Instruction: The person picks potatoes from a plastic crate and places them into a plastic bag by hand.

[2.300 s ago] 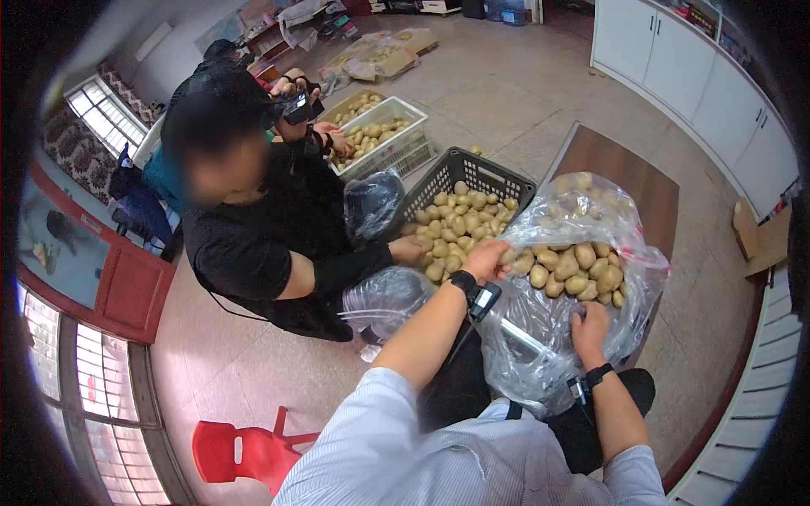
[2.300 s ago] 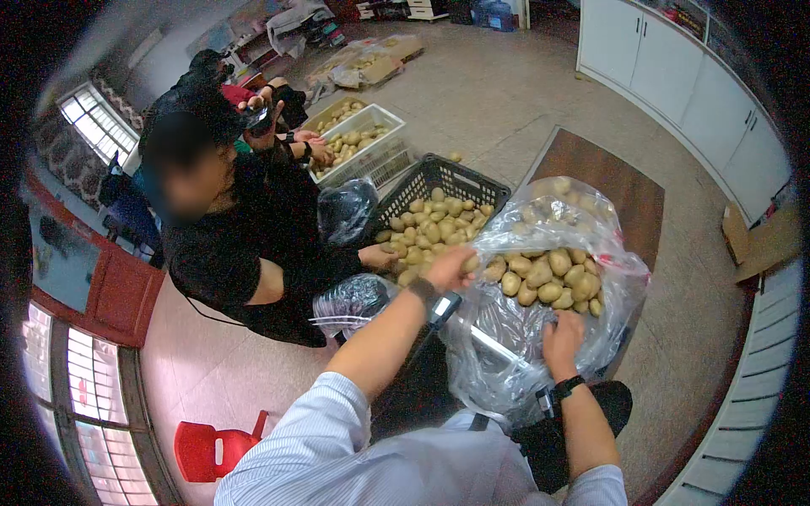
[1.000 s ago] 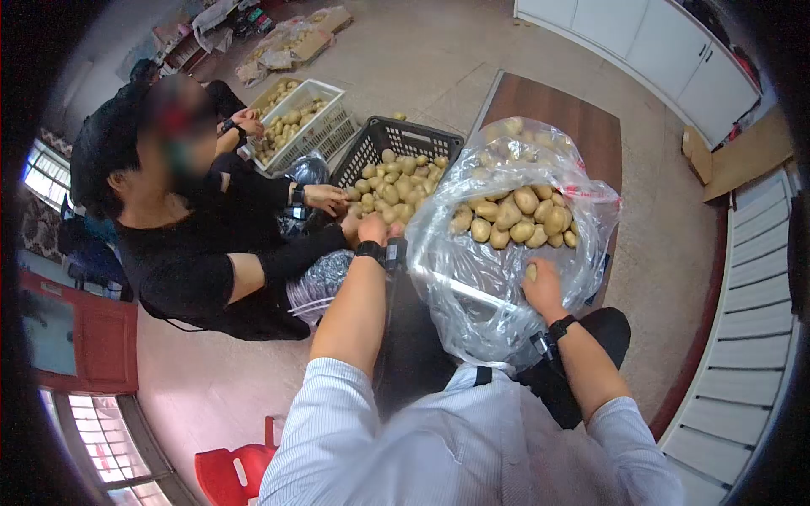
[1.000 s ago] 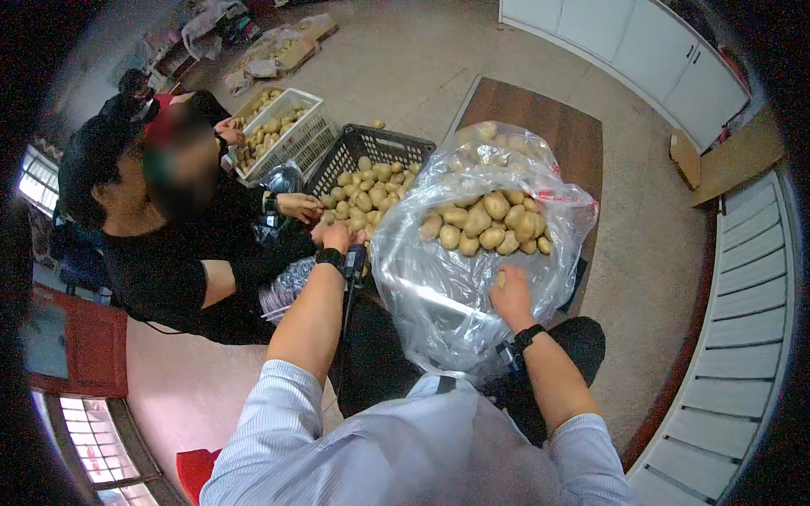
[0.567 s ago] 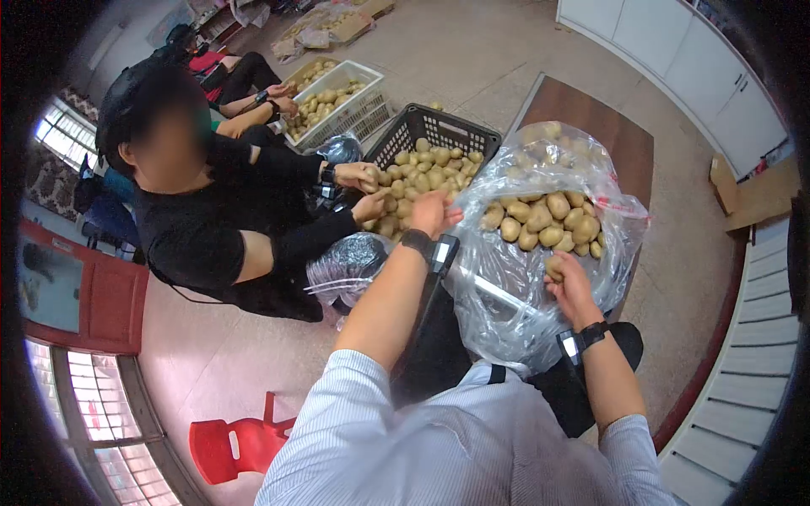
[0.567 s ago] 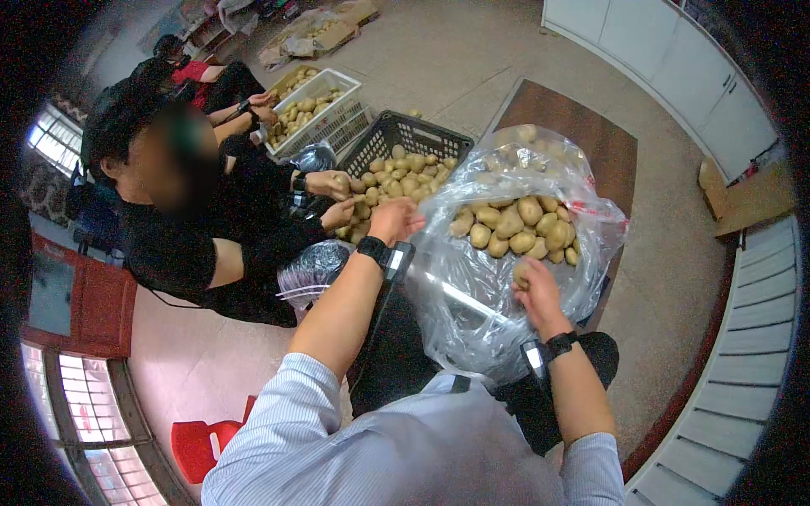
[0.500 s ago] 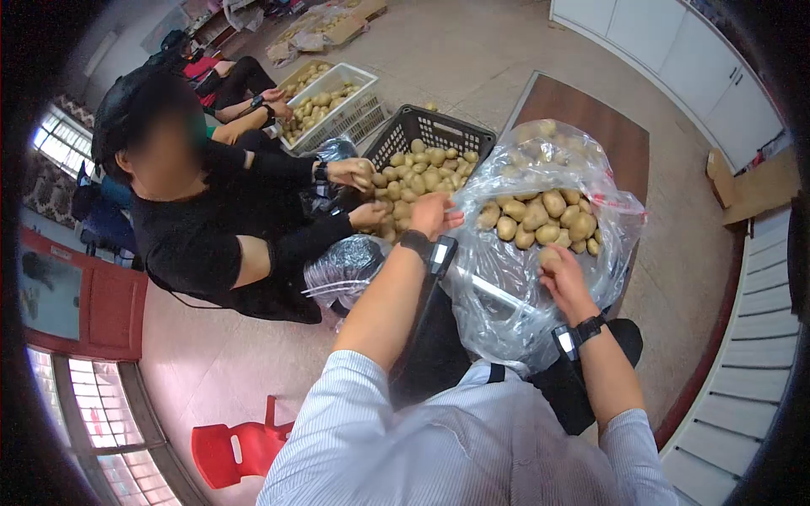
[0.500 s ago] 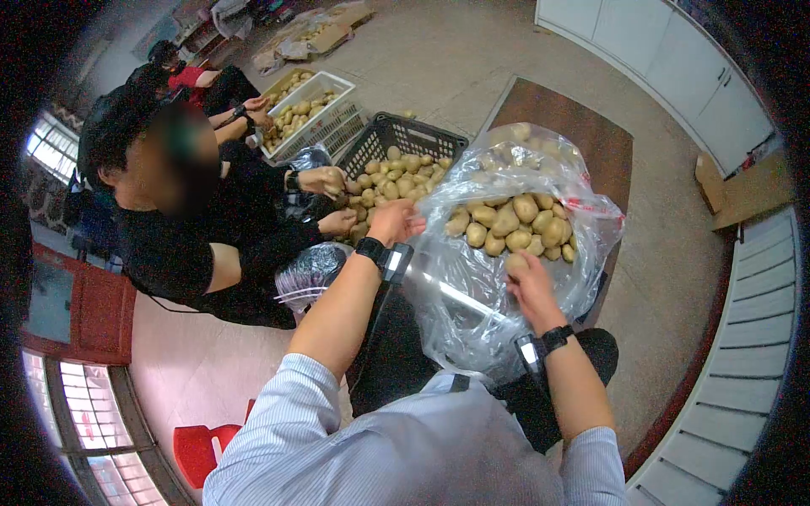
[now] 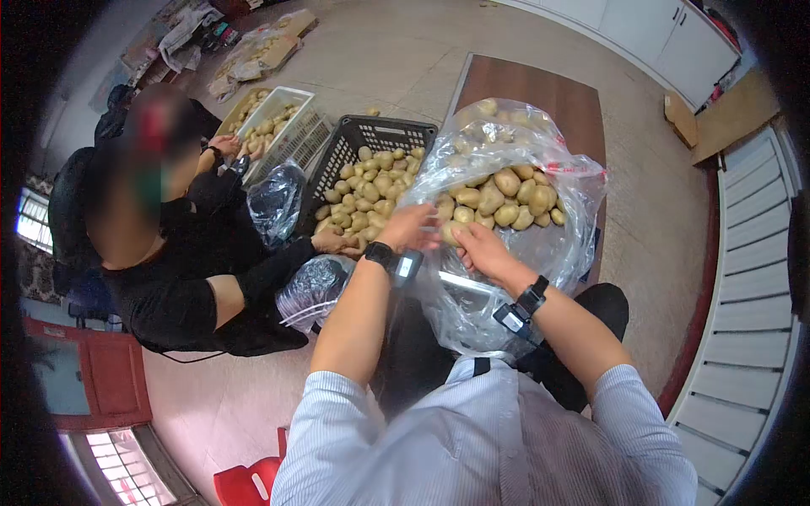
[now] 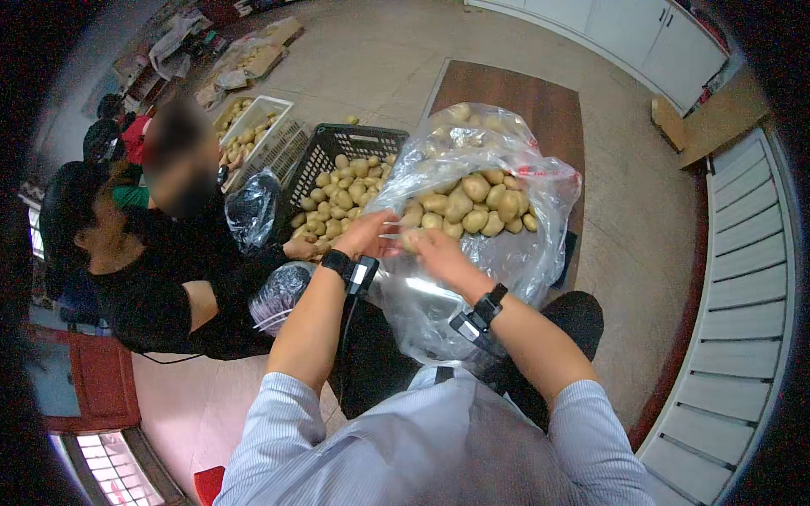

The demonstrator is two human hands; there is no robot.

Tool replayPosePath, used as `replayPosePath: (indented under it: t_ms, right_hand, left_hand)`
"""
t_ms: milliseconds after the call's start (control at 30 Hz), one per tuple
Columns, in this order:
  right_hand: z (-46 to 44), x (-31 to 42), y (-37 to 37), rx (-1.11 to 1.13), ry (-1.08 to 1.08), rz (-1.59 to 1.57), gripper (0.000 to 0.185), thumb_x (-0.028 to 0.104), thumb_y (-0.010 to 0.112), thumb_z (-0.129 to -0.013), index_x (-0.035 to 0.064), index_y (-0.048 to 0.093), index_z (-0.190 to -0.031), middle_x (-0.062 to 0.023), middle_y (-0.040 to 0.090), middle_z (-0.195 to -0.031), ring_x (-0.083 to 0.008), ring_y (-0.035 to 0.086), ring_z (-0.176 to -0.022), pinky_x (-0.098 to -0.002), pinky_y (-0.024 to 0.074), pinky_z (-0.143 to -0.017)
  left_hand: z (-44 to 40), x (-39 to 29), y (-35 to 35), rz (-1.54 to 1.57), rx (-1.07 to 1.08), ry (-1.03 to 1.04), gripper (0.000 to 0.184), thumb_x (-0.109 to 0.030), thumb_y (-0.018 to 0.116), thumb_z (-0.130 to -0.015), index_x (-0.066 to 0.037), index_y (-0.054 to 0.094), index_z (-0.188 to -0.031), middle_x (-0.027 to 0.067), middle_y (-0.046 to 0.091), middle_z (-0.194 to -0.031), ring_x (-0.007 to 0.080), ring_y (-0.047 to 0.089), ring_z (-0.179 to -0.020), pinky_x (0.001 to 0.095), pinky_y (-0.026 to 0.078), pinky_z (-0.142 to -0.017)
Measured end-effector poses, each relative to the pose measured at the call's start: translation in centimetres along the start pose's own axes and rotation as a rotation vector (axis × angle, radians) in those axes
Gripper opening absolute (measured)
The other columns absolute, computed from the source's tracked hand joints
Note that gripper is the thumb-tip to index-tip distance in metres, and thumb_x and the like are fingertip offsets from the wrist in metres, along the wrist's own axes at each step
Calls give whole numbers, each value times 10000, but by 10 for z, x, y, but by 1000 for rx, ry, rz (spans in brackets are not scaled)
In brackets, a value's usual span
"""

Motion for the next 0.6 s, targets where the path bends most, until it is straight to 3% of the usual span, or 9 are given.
replayPosePath:
  t_ms: [133,233,267,333,400,467,533,567,600]
  right_hand:
    - [-3,11,10,36,-90,-18,350,310,483,-963,12,561,-1128,-25,586,-741,-103,527,-586,-261,434,-506]
    - [-7,6,13,51,-111,-85,339,287,487,-961,-3,559,-1122,-33,595,-755,-103,537,-586,-253,441,-513]
    - [-8,5,13,50,-110,-85,339,287,487,-961,-3,559,-1122,-33,595,-755,-103,537,-586,-253,441,-513]
    - [-5,1,10,23,-135,-107,307,265,500,-959,29,549,-1149,-7,576,-771,-60,501,-562,-205,418,-490]
    - [-5,-17,0,-22,-121,-57,316,262,530,-939,17,556,-1137,-21,587,-786,-78,522,-578,-216,430,-501]
    - [-2,-42,-14,-67,-107,-6,327,259,560,-920,4,563,-1124,-35,598,-802,-96,543,-593,-227,442,-513]
    - [11,-68,-31,-164,-28,276,421,338,627,-855,-33,574,-1049,-140,633,-817,-249,620,-686,-361,507,-624]
    - [17,-76,-37,-168,-27,277,421,338,627,-855,-33,574,-1049,-140,633,-817,-249,620,-686,-361,507,-624]
    - [25,-82,-46,-241,19,459,467,379,645,-825,-33,583,-1035,-164,642,-854,-308,631,-758,-394,506,-682]
  left_hand:
    - [-4,3,3,-41,14,-42,409,-367,495,-947,-23,499,-1170,119,591,-1037,272,626,-856,388,568,-665]
    - [-16,13,-2,-42,210,-65,354,-390,544,-935,-96,537,-1132,74,597,-985,248,610,-785,356,529,-578]
    - [-31,14,-15,-318,265,221,351,-401,548,-931,-107,540,-1122,64,600,-954,237,612,-762,336,514,-557]
    - [-13,-3,2,-590,321,506,349,-413,551,-927,-117,542,-1112,54,603,-922,226,614,-738,317,498,-536]
    - [4,-3,4,52,83,-5,300,-377,541,-937,-116,539,-1085,49,599,-894,206,606,-701,285,463,-502]
    - [-4,0,-9,120,29,9,277,-350,535,-941,-108,533,-1077,50,595,-897,200,601,-689,275,455,-495]
    - [-13,-2,-32,246,-1,58,259,-270,503,-939,-83,513,-1118,86,596,-955,225,598,-700,313,493,-534]
    - [-16,0,-39,247,3,57,259,-270,503,-939,-83,513,-1118,86,596,-955,225,598,-700,313,493,-534]
    - [-10,-3,-45,288,-103,133,267,-264,493,-943,-66,509,-1121,91,596,-955,229,599,-702,315,496,-530]
Point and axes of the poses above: each hand's wrist, its own z-axis away from the middle knuckle, its own y-axis out of the palm, x = y × z, the point moved 5 cm from there along -z, towards the middle knuckle
